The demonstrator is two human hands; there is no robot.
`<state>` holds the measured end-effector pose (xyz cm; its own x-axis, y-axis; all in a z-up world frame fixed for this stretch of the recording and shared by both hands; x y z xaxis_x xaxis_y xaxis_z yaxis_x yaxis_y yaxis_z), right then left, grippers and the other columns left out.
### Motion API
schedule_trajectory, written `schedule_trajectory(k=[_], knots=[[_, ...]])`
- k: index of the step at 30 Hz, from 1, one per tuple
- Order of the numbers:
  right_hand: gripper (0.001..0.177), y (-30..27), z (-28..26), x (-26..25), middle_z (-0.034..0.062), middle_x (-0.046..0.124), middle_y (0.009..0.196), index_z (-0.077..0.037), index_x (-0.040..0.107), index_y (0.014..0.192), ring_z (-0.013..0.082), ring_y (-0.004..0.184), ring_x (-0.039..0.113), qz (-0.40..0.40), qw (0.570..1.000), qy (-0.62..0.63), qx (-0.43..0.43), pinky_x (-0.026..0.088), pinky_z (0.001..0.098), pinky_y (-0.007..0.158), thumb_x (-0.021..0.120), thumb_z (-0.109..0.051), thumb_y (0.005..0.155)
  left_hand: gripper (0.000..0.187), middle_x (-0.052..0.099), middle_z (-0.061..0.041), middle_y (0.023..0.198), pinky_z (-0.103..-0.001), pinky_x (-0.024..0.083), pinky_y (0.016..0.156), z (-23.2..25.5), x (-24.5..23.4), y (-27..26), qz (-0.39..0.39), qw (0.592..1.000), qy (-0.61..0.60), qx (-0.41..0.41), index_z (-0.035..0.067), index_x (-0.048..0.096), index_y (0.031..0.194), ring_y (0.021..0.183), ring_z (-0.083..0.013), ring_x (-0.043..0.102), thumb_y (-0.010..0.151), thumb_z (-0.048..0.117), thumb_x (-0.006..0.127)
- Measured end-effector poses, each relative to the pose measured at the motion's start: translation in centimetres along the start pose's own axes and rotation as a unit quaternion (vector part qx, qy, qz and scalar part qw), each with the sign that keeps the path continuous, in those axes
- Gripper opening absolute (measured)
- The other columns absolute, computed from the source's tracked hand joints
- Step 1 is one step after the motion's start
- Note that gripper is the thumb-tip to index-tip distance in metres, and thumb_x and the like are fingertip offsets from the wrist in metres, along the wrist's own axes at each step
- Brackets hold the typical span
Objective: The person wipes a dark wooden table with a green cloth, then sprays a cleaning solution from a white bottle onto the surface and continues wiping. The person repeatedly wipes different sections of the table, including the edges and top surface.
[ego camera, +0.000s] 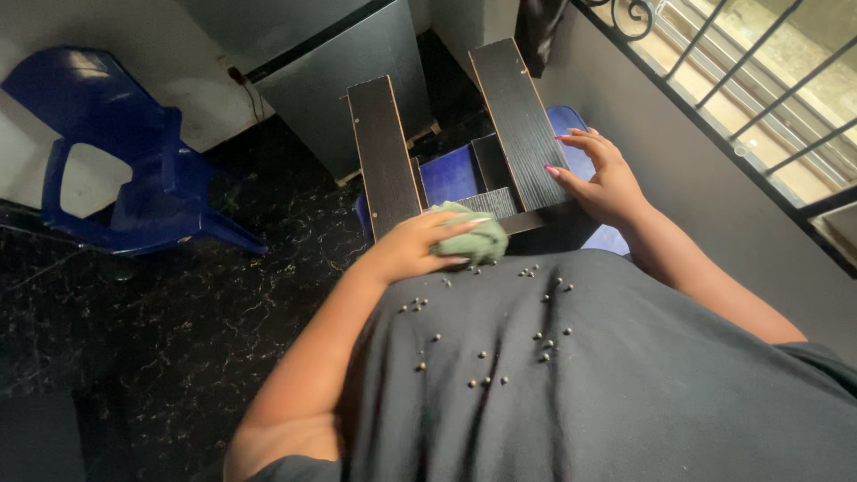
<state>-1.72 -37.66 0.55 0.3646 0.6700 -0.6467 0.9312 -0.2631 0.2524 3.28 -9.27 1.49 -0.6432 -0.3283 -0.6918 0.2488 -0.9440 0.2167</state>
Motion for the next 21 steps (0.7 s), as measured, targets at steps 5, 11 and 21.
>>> schedule_trajectory(k=[5, 11, 21], knots=[[0.057, 0.5, 0.0, 0.6, 0.018, 0.053, 0.153, -0.012, 0.064, 0.135, 0.0402, 0.152, 0.035, -0.013, 1.0, -0.001, -0.008, 0.031, 0.0509, 0.121, 0.078, -0.042, 0.089, 0.052, 0.07, -0.011, 0.139, -0.038, 0.05, 0.111, -5.0, -4.7, -8.9, 0.165, 0.953, -0.186, -0.171, 0.012, 0.066, 0.138, 0.129, -0.0238, 0.065, 0.088, 0.0, 0.064], [0.056, 0.5, -1.2, 1.9, 0.0178, 0.051, 0.154, -0.016, 0.068, 0.131, 0.0409, 0.151, 0.034, -0.04, 0.994, -0.099, -0.028, 0.031, 0.0522, 0.12, 0.08, -0.046, 0.085, 0.033, 0.072, -0.011, 0.128, -0.04, 0.056, 0.105, -4.4, -13.7, -13.8, 0.429, 0.845, -0.263, -0.181, 0.003, 0.066, 0.133, 0.117, -0.0239, 0.07, 0.103, 0.013, 0.056], [0.06, 0.5, -0.9, 3.1, 0.0146, 0.048, 0.156, -0.02, 0.069, 0.131, 0.0387, 0.153, 0.028, -0.06, 0.983, -0.175, -0.007, 0.032, 0.0508, 0.12, 0.078, -0.053, 0.082, 0.059, 0.017, -0.023, 0.161, -0.059, 0.015, 0.116, -9.4, -3.1, -4.6, 0.056, 0.948, 0.003, -0.312, 0.034, 0.046, 0.153, 0.146, -0.0442, 0.01, 0.096, 0.048, 0.056]])
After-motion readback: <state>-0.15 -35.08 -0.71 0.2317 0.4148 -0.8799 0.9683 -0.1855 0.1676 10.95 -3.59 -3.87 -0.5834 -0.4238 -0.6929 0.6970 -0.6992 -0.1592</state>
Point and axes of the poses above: each hand's wrist, its own y-axis towards the middle knuckle, its own x-axis out of the palm, z = x × y, the point moved 9 cm from there along y, towards the middle knuckle
